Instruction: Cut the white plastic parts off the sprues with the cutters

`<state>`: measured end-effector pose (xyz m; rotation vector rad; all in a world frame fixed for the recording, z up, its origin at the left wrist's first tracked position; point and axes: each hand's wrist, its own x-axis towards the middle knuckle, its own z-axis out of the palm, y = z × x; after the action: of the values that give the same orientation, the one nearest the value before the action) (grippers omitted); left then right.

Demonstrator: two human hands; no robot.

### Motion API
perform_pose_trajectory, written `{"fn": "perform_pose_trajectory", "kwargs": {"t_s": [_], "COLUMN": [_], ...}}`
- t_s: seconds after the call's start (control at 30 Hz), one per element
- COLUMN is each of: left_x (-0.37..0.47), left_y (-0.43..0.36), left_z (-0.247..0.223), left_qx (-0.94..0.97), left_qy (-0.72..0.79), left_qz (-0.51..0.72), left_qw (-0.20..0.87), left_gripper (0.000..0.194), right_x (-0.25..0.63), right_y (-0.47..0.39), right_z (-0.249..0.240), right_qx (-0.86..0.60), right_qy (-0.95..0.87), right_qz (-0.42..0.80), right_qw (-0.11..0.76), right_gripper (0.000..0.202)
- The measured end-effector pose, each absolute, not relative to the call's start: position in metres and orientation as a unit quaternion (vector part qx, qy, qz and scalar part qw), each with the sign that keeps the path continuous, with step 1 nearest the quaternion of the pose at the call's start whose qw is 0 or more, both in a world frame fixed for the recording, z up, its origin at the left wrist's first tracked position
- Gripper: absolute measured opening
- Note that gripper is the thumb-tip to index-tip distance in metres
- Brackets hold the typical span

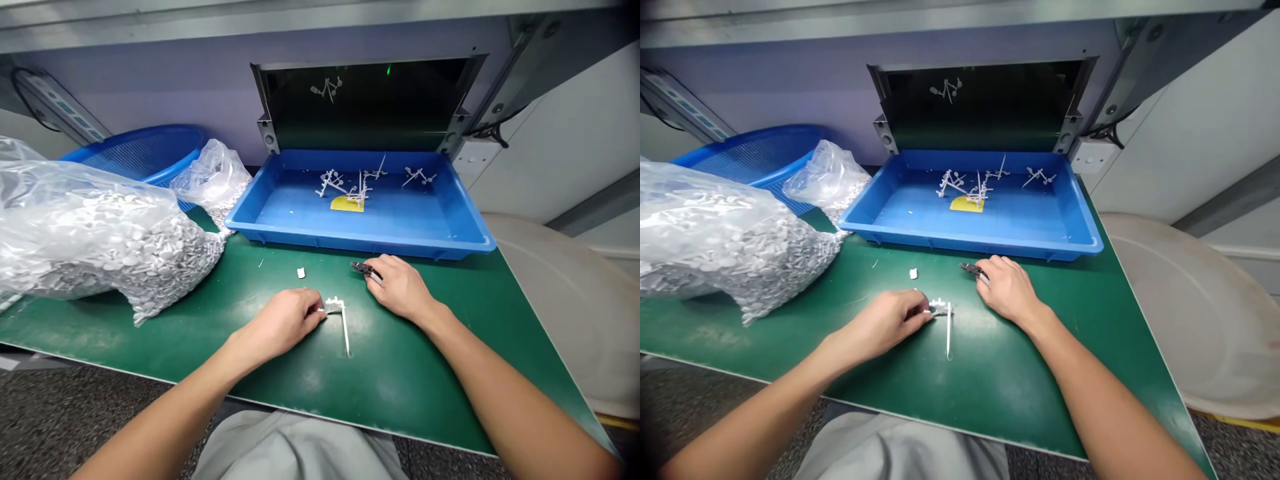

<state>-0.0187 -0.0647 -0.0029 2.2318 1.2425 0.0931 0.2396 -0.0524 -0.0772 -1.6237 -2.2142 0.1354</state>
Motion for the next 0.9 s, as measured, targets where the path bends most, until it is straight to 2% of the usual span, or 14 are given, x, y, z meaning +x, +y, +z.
{"fn": "perform_pose_trajectory", "kwargs": {"t_s": [0.2, 0.33, 0.6, 0.9], "left_x": [-0.006, 0.004, 0.014, 0.021], "left_y": [-0.059, -0.057, -0.061, -0.061], "left_z": [-0.007, -0.01, -0.018, -0.024], "left_qx": [0.591, 0.484, 0.402, 0.335], "left_qy": [0.478, 0.405, 0.361, 0.355], "left_qz": [0.253, 0.323, 0.358, 0.356], "left_qw": [0.599, 0.705, 0.761, 0.797], "left_gripper": [0.027, 0.026, 0.021, 0.017], "right_x": [0.224, 0.209, 0.203, 0.204], "right_y": [-0.061, -0.072, -0.076, -0.075], "right_z": [-0.071, -0.062, -0.062, -0.062], "right_qx": [-0.54, -0.493, -0.493, -0.51], "right_qy": [-0.784, -0.793, -0.771, -0.776], "right_qz": [0.1, 0.142, 0.167, 0.167], "right_qw": [0.29, 0.329, 0.367, 0.332], "right_gripper": [0.025, 0.029, 0.033, 0.026]}}
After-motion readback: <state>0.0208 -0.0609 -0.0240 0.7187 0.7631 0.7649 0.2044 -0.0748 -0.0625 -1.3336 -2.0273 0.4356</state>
